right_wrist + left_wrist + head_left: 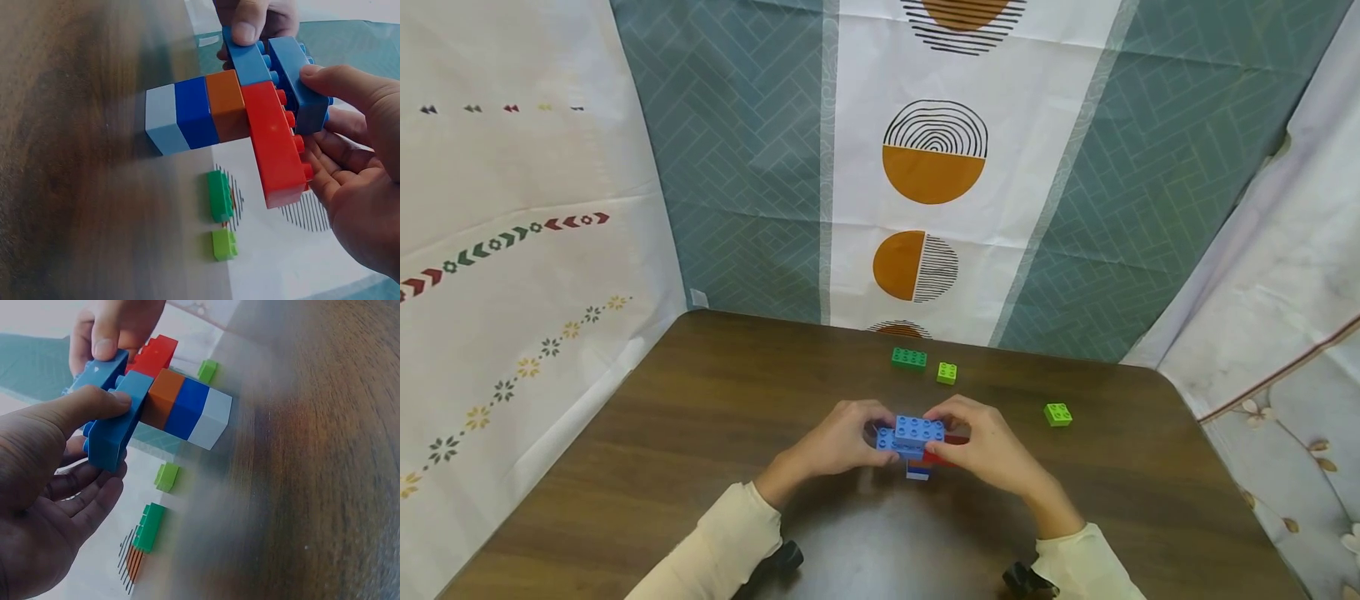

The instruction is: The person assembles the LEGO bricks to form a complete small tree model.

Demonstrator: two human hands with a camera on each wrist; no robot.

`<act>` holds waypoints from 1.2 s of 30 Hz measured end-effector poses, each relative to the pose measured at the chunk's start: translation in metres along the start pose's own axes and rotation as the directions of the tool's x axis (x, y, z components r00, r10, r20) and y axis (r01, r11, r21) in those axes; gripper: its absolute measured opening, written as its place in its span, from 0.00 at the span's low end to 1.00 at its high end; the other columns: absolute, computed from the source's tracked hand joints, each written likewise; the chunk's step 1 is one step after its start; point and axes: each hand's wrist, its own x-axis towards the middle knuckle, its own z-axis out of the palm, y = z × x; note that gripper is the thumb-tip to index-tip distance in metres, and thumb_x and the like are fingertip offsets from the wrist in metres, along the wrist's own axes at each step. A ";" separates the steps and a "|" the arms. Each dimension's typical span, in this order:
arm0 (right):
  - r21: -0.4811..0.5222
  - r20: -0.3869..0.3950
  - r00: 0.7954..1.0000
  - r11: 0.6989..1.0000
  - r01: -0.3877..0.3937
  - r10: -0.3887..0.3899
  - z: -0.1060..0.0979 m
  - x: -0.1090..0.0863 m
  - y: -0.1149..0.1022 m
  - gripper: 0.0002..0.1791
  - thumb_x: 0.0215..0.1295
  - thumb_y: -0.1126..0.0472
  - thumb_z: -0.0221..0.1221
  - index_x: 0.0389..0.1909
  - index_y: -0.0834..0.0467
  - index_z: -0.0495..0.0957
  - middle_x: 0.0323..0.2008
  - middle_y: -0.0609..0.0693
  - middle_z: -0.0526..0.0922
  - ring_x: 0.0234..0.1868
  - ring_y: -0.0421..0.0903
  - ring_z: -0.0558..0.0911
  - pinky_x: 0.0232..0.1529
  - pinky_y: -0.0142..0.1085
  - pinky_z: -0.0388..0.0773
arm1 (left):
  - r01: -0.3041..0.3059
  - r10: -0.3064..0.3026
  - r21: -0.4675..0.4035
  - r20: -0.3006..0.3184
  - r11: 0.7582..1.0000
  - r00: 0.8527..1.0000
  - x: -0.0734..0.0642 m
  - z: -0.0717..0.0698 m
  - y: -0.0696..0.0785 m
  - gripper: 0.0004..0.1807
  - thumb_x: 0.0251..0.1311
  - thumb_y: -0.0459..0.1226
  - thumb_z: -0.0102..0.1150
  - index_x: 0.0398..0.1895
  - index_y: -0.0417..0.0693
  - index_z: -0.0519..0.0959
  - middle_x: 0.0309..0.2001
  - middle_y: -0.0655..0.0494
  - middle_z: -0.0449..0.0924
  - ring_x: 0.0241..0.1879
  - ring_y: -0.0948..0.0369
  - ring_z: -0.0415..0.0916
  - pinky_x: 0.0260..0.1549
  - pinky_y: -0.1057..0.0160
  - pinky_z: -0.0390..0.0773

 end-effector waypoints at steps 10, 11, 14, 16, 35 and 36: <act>0.006 0.001 1.000 1.000 0.012 -0.013 0.008 0.000 -0.001 0.19 0.61 0.55 0.74 0.52 0.51 0.84 0.45 0.45 0.84 0.44 0.44 0.82 0.49 0.45 0.87 | 0.005 -0.005 -0.001 -0.005 1.000 1.000 0.000 0.000 0.000 0.22 0.54 0.43 0.78 0.51 0.44 0.85 0.43 0.59 0.85 0.39 0.64 0.78 0.45 0.56 0.87; 0.003 -0.001 1.000 1.000 0.012 -0.012 0.008 0.000 -0.001 0.19 0.60 0.55 0.74 0.52 0.51 0.84 0.45 0.44 0.84 0.43 0.43 0.82 0.49 0.44 0.87 | 0.007 -0.007 -0.005 -0.005 1.000 1.000 -0.001 0.000 0.000 0.22 0.54 0.43 0.78 0.51 0.44 0.85 0.43 0.59 0.85 0.39 0.64 0.78 0.45 0.55 0.87; 0.000 -0.007 1.000 1.000 0.011 -0.011 0.010 0.000 -0.001 0.19 0.60 0.55 0.74 0.52 0.51 0.84 0.45 0.44 0.84 0.44 0.43 0.82 0.49 0.40 0.88 | 0.005 -0.005 -0.010 -0.006 1.000 1.000 0.000 0.000 -0.001 0.22 0.54 0.42 0.78 0.51 0.44 0.85 0.42 0.58 0.85 0.39 0.64 0.78 0.45 0.54 0.87; -0.006 -0.007 1.000 1.000 0.014 -0.015 0.010 0.000 -0.001 0.19 0.61 0.55 0.73 0.52 0.50 0.84 0.45 0.44 0.83 0.44 0.42 0.82 0.48 0.38 0.87 | 0.003 -0.004 -0.012 -0.006 1.000 1.000 0.000 0.000 -0.001 0.22 0.54 0.42 0.78 0.51 0.44 0.85 0.42 0.58 0.85 0.39 0.64 0.78 0.45 0.54 0.87; -0.034 0.008 0.999 0.999 0.032 -0.032 0.007 0.003 -0.002 0.17 0.61 0.54 0.73 0.50 0.51 0.85 0.44 0.43 0.84 0.42 0.41 0.80 0.45 0.29 0.82 | -0.059 0.057 -0.073 -0.024 0.996 0.998 -0.002 -0.009 0.002 0.20 0.59 0.44 0.73 0.53 0.49 0.84 0.46 0.58 0.86 0.43 0.63 0.79 0.48 0.50 0.87; -0.033 0.011 1.000 0.999 0.028 -0.028 0.006 0.003 -0.002 0.18 0.60 0.54 0.74 0.50 0.51 0.85 0.44 0.43 0.85 0.42 0.41 0.80 0.45 0.29 0.82 | -0.068 0.066 -0.083 -0.031 0.994 0.997 -0.002 -0.010 0.003 0.20 0.59 0.44 0.72 0.53 0.49 0.84 0.46 0.59 0.86 0.44 0.62 0.80 0.48 0.49 0.87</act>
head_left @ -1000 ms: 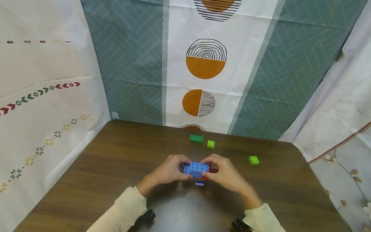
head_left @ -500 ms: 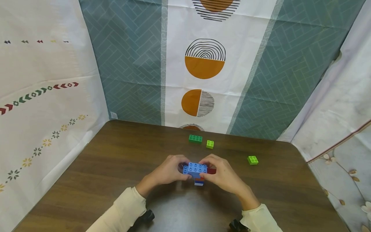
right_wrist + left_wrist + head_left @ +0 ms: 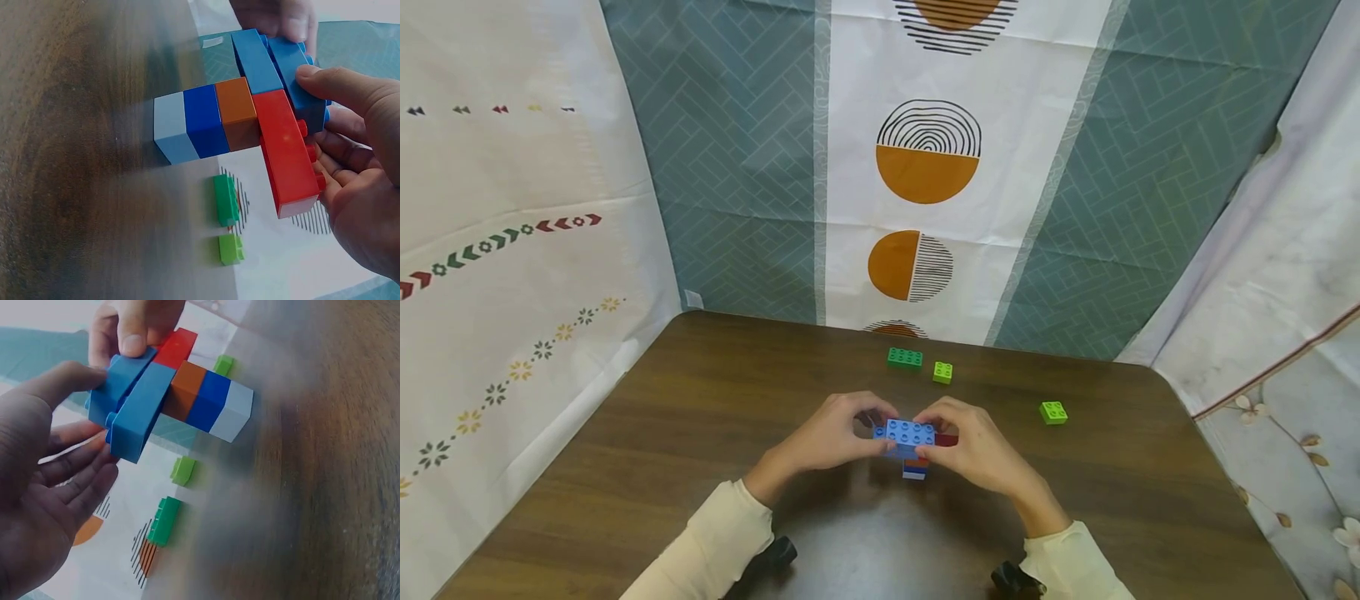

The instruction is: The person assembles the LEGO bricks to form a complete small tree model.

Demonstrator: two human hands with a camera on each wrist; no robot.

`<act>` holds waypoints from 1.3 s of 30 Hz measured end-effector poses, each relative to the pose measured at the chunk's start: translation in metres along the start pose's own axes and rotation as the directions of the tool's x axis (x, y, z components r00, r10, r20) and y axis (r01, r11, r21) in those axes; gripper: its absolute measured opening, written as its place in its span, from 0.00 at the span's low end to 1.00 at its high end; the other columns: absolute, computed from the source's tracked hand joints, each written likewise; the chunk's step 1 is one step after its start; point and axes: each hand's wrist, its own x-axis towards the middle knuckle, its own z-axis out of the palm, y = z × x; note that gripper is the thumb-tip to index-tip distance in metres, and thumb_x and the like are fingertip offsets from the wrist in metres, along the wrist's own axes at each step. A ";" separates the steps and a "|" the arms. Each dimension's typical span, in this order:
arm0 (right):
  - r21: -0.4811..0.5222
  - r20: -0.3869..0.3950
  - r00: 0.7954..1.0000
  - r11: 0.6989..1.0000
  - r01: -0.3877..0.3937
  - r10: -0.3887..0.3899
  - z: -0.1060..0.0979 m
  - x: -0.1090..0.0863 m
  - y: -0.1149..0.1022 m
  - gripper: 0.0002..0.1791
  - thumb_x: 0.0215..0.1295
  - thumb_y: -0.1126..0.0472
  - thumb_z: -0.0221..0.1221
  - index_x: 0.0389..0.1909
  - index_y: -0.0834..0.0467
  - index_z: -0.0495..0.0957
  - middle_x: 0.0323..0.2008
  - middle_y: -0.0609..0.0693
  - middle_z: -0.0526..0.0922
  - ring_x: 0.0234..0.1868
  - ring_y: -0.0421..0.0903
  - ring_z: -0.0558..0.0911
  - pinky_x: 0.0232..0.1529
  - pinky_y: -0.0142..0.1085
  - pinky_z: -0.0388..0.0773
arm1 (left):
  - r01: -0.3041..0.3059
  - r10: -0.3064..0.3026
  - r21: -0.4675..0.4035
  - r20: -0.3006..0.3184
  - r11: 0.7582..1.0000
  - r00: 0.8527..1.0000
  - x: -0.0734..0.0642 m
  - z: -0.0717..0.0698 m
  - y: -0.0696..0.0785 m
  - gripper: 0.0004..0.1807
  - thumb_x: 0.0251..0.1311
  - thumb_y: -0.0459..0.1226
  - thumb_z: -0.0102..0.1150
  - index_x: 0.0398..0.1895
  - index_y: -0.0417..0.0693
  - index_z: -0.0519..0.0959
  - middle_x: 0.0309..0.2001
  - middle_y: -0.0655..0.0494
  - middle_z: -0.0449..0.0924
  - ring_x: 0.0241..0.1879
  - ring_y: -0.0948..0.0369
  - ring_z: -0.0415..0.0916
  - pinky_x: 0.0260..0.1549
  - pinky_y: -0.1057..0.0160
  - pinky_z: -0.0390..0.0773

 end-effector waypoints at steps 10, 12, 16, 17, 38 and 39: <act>0.026 0.022 1.000 1.000 -0.013 0.013 0.000 0.001 0.005 0.18 0.62 0.53 0.73 0.51 0.51 0.85 0.44 0.43 0.85 0.43 0.42 0.81 0.48 0.35 0.84 | 0.001 -0.001 -0.018 -0.007 1.000 1.000 0.000 -0.001 0.001 0.15 0.62 0.44 0.71 0.50 0.50 0.84 0.44 0.59 0.86 0.44 0.61 0.80 0.50 0.47 0.86; 0.027 0.021 1.000 1.000 -0.008 0.007 0.000 0.001 0.005 0.18 0.62 0.53 0.73 0.52 0.51 0.85 0.44 0.43 0.85 0.43 0.41 0.81 0.48 0.35 0.84 | 0.004 -0.004 -0.017 -0.007 1.000 1.000 0.000 -0.002 0.000 0.15 0.62 0.44 0.71 0.49 0.50 0.84 0.43 0.60 0.86 0.44 0.60 0.81 0.50 0.48 0.86; 0.035 0.015 1.000 0.999 -0.003 0.002 0.000 0.001 0.006 0.18 0.62 0.53 0.73 0.51 0.51 0.84 0.44 0.43 0.85 0.43 0.42 0.82 0.48 0.36 0.84 | 0.012 -0.013 -0.029 -0.004 0.999 1.000 -0.001 -0.002 0.001 0.15 0.62 0.44 0.71 0.49 0.51 0.84 0.43 0.60 0.86 0.44 0.57 0.82 0.51 0.49 0.86; 0.037 0.014 1.000 0.999 -0.004 0.004 0.001 0.001 0.006 0.18 0.62 0.53 0.73 0.52 0.51 0.84 0.45 0.43 0.85 0.44 0.42 0.82 0.48 0.36 0.84 | 0.016 -0.016 -0.032 -0.002 0.999 1.000 -0.001 -0.002 0.001 0.15 0.62 0.45 0.71 0.49 0.51 0.84 0.43 0.60 0.86 0.44 0.57 0.82 0.51 0.49 0.85; 0.075 -0.006 1.000 0.997 0.009 -0.008 0.005 -0.001 0.012 0.17 0.61 0.53 0.73 0.50 0.51 0.85 0.43 0.45 0.84 0.43 0.43 0.83 0.47 0.29 0.84 | 0.006 -0.006 0.022 0.003 1.000 1.000 0.002 -0.001 -0.001 0.13 0.62 0.46 0.71 0.46 0.54 0.86 0.42 0.64 0.86 0.44 0.62 0.81 0.53 0.56 0.85; 0.072 -0.003 1.000 0.997 0.012 -0.012 0.005 -0.002 0.012 0.17 0.61 0.53 0.73 0.50 0.51 0.85 0.43 0.44 0.84 0.43 0.43 0.82 0.47 0.30 0.84 | 0.007 -0.007 0.022 0.005 1.000 1.000 0.001 -0.002 0.000 0.13 0.62 0.46 0.71 0.46 0.54 0.85 0.42 0.63 0.86 0.44 0.62 0.81 0.52 0.54 0.85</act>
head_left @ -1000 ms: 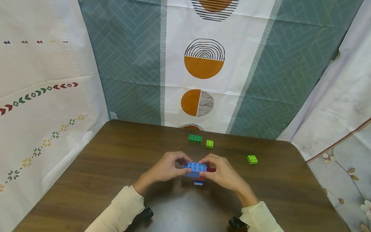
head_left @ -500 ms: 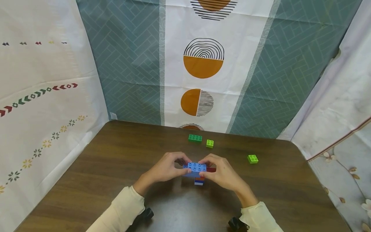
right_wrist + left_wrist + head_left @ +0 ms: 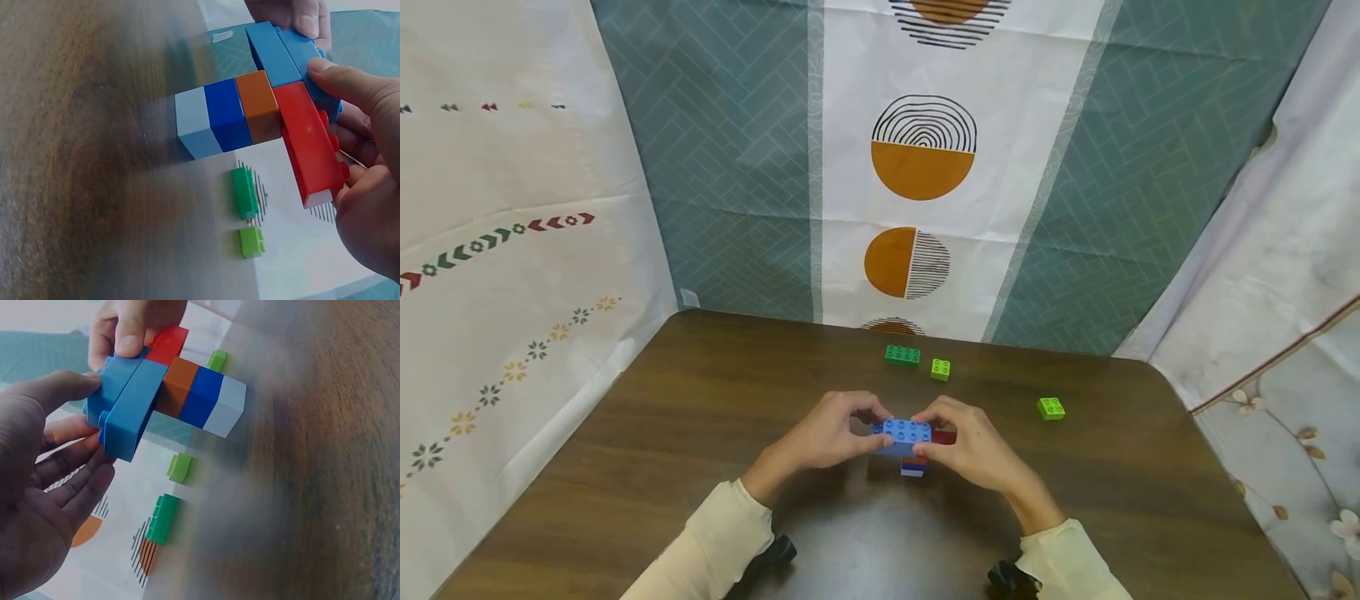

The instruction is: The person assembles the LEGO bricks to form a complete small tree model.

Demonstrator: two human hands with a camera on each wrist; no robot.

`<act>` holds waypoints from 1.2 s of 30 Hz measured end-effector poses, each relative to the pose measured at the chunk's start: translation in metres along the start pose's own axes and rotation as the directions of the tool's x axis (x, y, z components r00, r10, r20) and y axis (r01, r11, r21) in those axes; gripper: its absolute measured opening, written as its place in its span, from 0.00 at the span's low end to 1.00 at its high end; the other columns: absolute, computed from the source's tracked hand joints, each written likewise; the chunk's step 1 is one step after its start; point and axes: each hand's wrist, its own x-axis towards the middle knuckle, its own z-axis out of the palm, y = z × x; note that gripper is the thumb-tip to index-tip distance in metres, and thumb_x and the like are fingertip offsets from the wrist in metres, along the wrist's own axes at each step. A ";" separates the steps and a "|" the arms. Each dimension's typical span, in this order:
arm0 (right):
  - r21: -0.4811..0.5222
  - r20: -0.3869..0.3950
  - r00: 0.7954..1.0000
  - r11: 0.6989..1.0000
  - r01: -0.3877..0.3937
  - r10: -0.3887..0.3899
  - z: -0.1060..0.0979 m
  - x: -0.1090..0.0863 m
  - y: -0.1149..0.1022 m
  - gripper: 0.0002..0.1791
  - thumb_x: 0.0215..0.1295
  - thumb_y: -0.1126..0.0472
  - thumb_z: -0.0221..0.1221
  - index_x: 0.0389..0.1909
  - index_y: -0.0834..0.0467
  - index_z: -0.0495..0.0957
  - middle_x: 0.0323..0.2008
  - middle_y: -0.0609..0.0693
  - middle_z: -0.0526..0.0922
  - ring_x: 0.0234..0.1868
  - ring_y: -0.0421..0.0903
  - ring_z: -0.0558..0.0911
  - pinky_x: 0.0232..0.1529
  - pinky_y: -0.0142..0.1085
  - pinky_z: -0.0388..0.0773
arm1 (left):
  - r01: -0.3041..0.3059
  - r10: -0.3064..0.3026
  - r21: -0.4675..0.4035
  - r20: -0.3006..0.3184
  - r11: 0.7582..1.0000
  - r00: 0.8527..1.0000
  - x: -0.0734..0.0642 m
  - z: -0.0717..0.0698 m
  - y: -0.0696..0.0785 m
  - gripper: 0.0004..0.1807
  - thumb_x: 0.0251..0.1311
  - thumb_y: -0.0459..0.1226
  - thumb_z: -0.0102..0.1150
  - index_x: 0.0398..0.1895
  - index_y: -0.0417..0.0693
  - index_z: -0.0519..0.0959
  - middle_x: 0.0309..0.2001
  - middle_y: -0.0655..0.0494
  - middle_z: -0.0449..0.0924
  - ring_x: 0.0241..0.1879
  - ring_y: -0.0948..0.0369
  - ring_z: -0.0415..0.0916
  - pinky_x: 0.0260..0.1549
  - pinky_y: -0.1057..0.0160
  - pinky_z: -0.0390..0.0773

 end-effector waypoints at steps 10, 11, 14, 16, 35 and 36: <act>-0.006 0.022 0.999 0.999 -0.045 0.045 0.006 0.000 -0.002 0.18 0.61 0.51 0.73 0.50 0.50 0.84 0.43 0.44 0.84 0.44 0.45 0.82 0.49 0.39 0.86 | 0.032 -0.032 -0.008 0.011 0.999 0.999 -0.007 0.000 -0.001 0.14 0.62 0.48 0.71 0.47 0.53 0.85 0.42 0.63 0.86 0.44 0.64 0.79 0.50 0.50 0.86; -0.006 0.024 0.999 0.999 -0.049 0.049 0.006 -0.001 -0.002 0.18 0.61 0.51 0.73 0.51 0.51 0.84 0.43 0.44 0.84 0.44 0.45 0.82 0.49 0.41 0.87 | 0.032 -0.031 -0.013 0.011 0.999 0.999 -0.007 0.001 -0.002 0.15 0.62 0.48 0.71 0.47 0.53 0.85 0.42 0.63 0.86 0.44 0.64 0.79 0.51 0.50 0.85; -0.010 0.029 0.998 0.998 -0.059 0.060 0.006 -0.002 -0.002 0.19 0.62 0.50 0.73 0.51 0.51 0.84 0.43 0.44 0.83 0.45 0.48 0.83 0.50 0.44 0.87 | 0.026 -0.026 -0.024 0.009 0.999 1.000 -0.007 0.001 -0.002 0.14 0.62 0.47 0.71 0.47 0.53 0.85 0.42 0.63 0.86 0.44 0.64 0.80 0.51 0.49 0.85; -0.016 0.029 0.998 0.998 -0.061 0.062 0.006 -0.002 -0.003 0.19 0.62 0.50 0.73 0.51 0.51 0.84 0.43 0.44 0.83 0.45 0.48 0.83 0.50 0.42 0.87 | 0.020 -0.020 -0.028 0.007 0.999 1.000 -0.007 0.002 -0.003 0.14 0.62 0.46 0.71 0.47 0.52 0.85 0.42 0.62 0.86 0.44 0.64 0.80 0.51 0.48 0.85; -0.052 0.008 0.997 0.996 -0.076 0.076 0.002 0.000 -0.001 0.20 0.61 0.48 0.73 0.52 0.49 0.84 0.44 0.43 0.84 0.46 0.43 0.81 0.47 0.26 0.81 | 0.015 -0.015 0.004 -0.001 1.000 1.000 0.000 0.001 -0.004 0.16 0.59 0.45 0.74 0.49 0.52 0.85 0.44 0.62 0.86 0.43 0.64 0.79 0.49 0.49 0.85; -0.052 0.007 0.997 0.996 -0.076 0.077 0.002 0.000 -0.001 0.20 0.61 0.48 0.73 0.52 0.49 0.84 0.45 0.43 0.84 0.46 0.43 0.81 0.47 0.26 0.81 | 0.014 -0.014 0.007 -0.002 1.000 1.000 0.000 0.001 -0.004 0.16 0.59 0.45 0.74 0.48 0.52 0.85 0.44 0.62 0.86 0.43 0.64 0.79 0.49 0.50 0.85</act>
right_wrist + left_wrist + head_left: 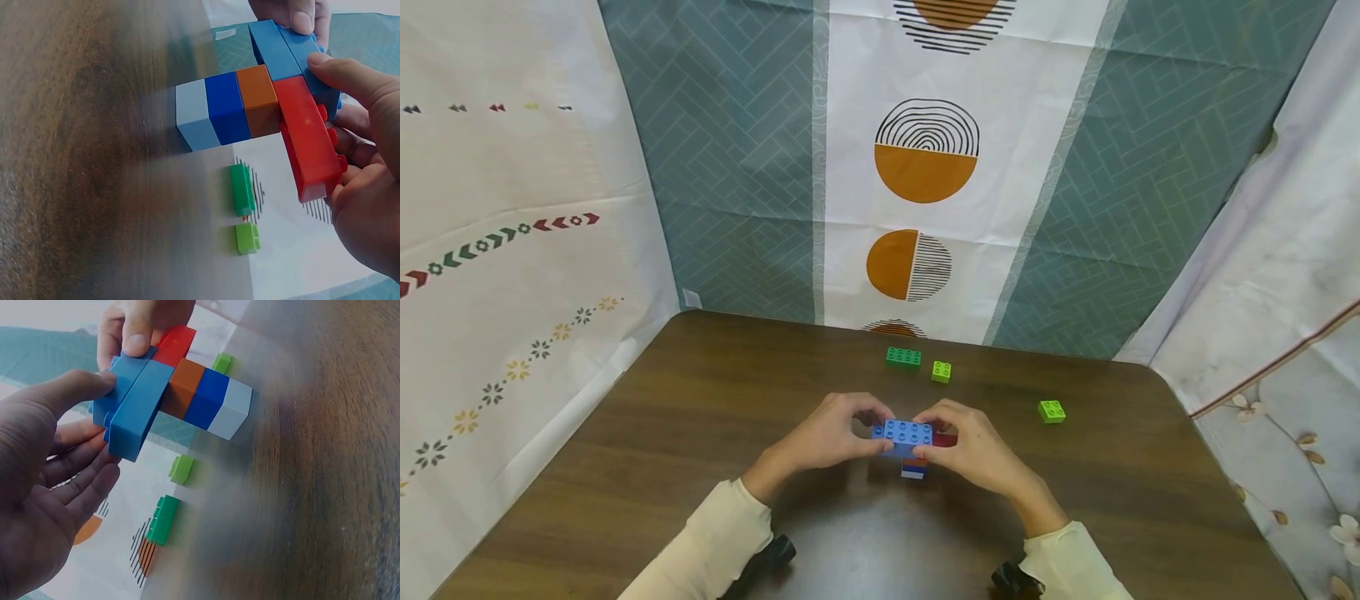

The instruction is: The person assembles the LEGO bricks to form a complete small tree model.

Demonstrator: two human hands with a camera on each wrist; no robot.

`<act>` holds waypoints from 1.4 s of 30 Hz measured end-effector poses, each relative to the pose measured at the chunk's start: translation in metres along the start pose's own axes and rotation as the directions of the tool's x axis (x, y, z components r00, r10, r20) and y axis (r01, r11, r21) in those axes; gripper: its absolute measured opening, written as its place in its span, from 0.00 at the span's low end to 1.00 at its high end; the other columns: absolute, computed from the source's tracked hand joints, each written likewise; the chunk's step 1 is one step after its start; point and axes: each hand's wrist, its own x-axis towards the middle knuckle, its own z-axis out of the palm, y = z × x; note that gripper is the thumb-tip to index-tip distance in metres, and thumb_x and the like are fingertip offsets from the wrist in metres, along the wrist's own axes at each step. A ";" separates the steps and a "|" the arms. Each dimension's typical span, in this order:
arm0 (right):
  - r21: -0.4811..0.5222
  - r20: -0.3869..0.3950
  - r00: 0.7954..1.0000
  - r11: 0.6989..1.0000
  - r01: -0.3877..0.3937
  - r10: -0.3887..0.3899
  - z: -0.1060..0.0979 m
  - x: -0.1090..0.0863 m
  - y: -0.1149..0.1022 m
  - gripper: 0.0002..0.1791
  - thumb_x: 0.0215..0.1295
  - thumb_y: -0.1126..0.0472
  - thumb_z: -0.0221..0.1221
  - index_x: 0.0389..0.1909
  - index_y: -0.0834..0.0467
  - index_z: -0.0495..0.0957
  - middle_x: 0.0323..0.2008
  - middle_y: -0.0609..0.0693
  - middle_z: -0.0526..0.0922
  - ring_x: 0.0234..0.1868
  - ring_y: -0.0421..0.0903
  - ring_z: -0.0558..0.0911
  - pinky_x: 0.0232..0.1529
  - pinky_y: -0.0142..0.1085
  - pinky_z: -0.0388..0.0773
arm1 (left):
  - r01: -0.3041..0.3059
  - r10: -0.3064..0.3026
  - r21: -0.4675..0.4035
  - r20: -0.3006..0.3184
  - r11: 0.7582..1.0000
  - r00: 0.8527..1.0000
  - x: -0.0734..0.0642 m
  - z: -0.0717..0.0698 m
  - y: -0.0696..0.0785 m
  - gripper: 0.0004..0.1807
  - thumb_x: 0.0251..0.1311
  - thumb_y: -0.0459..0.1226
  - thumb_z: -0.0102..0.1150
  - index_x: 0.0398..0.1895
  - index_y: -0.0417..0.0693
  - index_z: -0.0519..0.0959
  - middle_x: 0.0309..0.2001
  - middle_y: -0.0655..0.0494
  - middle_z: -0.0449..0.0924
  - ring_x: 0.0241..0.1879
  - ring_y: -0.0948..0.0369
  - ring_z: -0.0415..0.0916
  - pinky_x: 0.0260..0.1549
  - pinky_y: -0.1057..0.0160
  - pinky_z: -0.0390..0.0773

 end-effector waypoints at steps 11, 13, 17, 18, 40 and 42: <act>0.011 0.003 1.000 1.000 0.020 -0.020 -0.003 -0.001 0.000 0.21 0.61 0.48 0.73 0.54 0.50 0.84 0.45 0.44 0.84 0.46 0.44 0.82 0.47 0.29 0.83 | 0.030 -0.029 -0.011 0.008 1.000 1.000 -0.001 -0.001 0.005 0.16 0.59 0.44 0.74 0.49 0.52 0.85 0.45 0.62 0.86 0.44 0.63 0.79 0.50 0.49 0.85; 0.019 0.009 0.999 0.999 0.031 -0.031 -0.005 -0.001 0.001 0.22 0.61 0.48 0.72 0.55 0.50 0.83 0.46 0.44 0.84 0.47 0.45 0.82 0.49 0.34 0.85 | 0.033 -0.033 -0.011 0.007 0.999 0.999 -0.001 0.000 0.005 0.16 0.59 0.44 0.74 0.49 0.52 0.85 0.45 0.62 0.86 0.44 0.63 0.79 0.51 0.49 0.85; 0.032 -0.003 0.999 0.998 0.051 -0.051 -0.015 -0.003 0.006 0.24 0.60 0.50 0.74 0.56 0.48 0.83 0.49 0.46 0.85 0.49 0.49 0.82 0.53 0.44 0.85 | 0.040 -0.039 -0.014 0.009 0.999 0.999 -0.001 0.000 0.005 0.17 0.59 0.45 0.74 0.50 0.52 0.85 0.46 0.62 0.86 0.45 0.63 0.79 0.50 0.49 0.85; 0.027 -0.015 0.998 0.998 0.059 -0.059 -0.019 -0.004 0.007 0.24 0.59 0.50 0.74 0.56 0.48 0.83 0.49 0.46 0.86 0.49 0.50 0.82 0.53 0.45 0.84 | 0.042 -0.042 -0.017 0.010 0.999 0.999 -0.001 0.000 0.005 0.17 0.59 0.45 0.74 0.50 0.52 0.85 0.46 0.61 0.86 0.45 0.63 0.79 0.50 0.49 0.85; -0.053 -0.170 0.980 0.992 -0.118 0.107 -0.111 -0.025 0.093 0.22 0.66 0.58 0.69 0.60 0.57 0.81 0.57 0.58 0.85 0.55 0.60 0.84 0.48 0.32 0.84 | 0.057 -0.057 -0.015 0.013 0.998 0.998 -0.001 0.000 0.003 0.18 0.59 0.46 0.74 0.51 0.53 0.85 0.47 0.60 0.86 0.47 0.60 0.80 0.52 0.49 0.85; -0.047 -0.176 0.975 0.989 -0.143 0.132 -0.115 -0.026 0.101 0.22 0.67 0.58 0.69 0.60 0.59 0.80 0.58 0.62 0.85 0.55 0.62 0.84 0.46 0.32 0.84 | 0.061 -0.061 -0.012 0.012 0.998 0.998 -0.001 0.000 0.002 0.18 0.59 0.45 0.74 0.51 0.53 0.85 0.47 0.61 0.86 0.47 0.58 0.80 0.51 0.49 0.85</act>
